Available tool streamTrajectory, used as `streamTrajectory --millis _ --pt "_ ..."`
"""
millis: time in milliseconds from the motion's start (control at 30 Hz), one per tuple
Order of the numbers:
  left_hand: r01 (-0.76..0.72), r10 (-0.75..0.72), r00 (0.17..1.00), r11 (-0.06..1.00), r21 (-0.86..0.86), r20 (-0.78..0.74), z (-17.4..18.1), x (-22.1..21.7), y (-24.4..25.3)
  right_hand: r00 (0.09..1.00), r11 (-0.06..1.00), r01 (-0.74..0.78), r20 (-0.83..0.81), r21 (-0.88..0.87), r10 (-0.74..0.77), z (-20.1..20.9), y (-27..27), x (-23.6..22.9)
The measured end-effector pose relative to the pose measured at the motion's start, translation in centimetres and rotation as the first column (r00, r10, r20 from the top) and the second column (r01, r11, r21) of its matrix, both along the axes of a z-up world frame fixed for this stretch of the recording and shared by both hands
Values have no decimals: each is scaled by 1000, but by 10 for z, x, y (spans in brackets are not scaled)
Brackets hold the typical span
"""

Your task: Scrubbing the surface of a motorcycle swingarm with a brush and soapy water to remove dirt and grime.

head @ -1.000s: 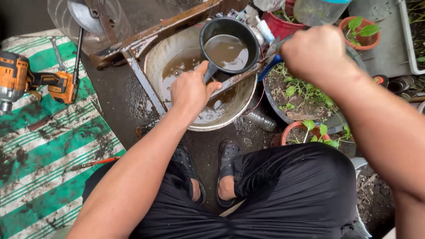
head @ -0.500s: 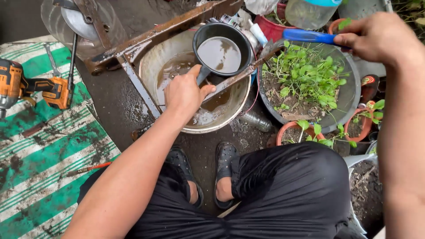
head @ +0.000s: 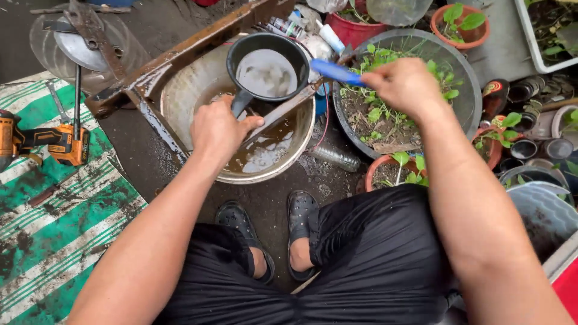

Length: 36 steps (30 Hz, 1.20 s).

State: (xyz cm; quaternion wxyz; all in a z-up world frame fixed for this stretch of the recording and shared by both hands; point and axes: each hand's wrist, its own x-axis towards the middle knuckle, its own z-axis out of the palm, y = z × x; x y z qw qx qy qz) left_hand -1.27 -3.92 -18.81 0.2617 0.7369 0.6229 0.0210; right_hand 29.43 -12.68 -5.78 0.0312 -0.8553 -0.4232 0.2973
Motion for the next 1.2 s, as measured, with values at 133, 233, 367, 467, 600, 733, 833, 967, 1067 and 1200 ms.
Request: streamTrajectory --millis 133,233,367,467,600,733,833,967,1067,1200 --pt "25 -26 999 998 53 33 -7 -6 -3 986 984 158 -62 76 -154 -17 1 35" --pt "17 -16 1000 998 61 -18 -6 -8 5 987 976 160 -49 148 -154 -27 4 42" --pt "-57 57 998 998 -27 -9 1 -11 10 997 999 5 82 -48 -1 -8 -6 24" --pt "-97 97 994 995 -1 48 12 -18 14 990 988 -112 69 -106 120 -1 -17 45" --pt "-150 144 984 987 52 102 12 -36 12 941 950 -282 154 -132 301 -4 -35 63" --pt "-185 173 977 978 93 123 23 -49 14 869 933 -278 353 -229 346 -15 -17 37" --pt "-145 139 985 988 54 102 19 -51 9 705 824 -438 430 -360 563 -45 -1 -9" --pt "-75 32 953 989 130 301 0 -51 2 422 612 -766 562 -199 712 -55 -3 -56" --pt "-59 27 958 993 104 287 -5 -49 6 520 687 -719 572 -109 635 -75 -4 14" --pt "-27 -6 943 995 95 332 -5 -45 16 463 638 -767 630 -68 623 -55 -9 -29"
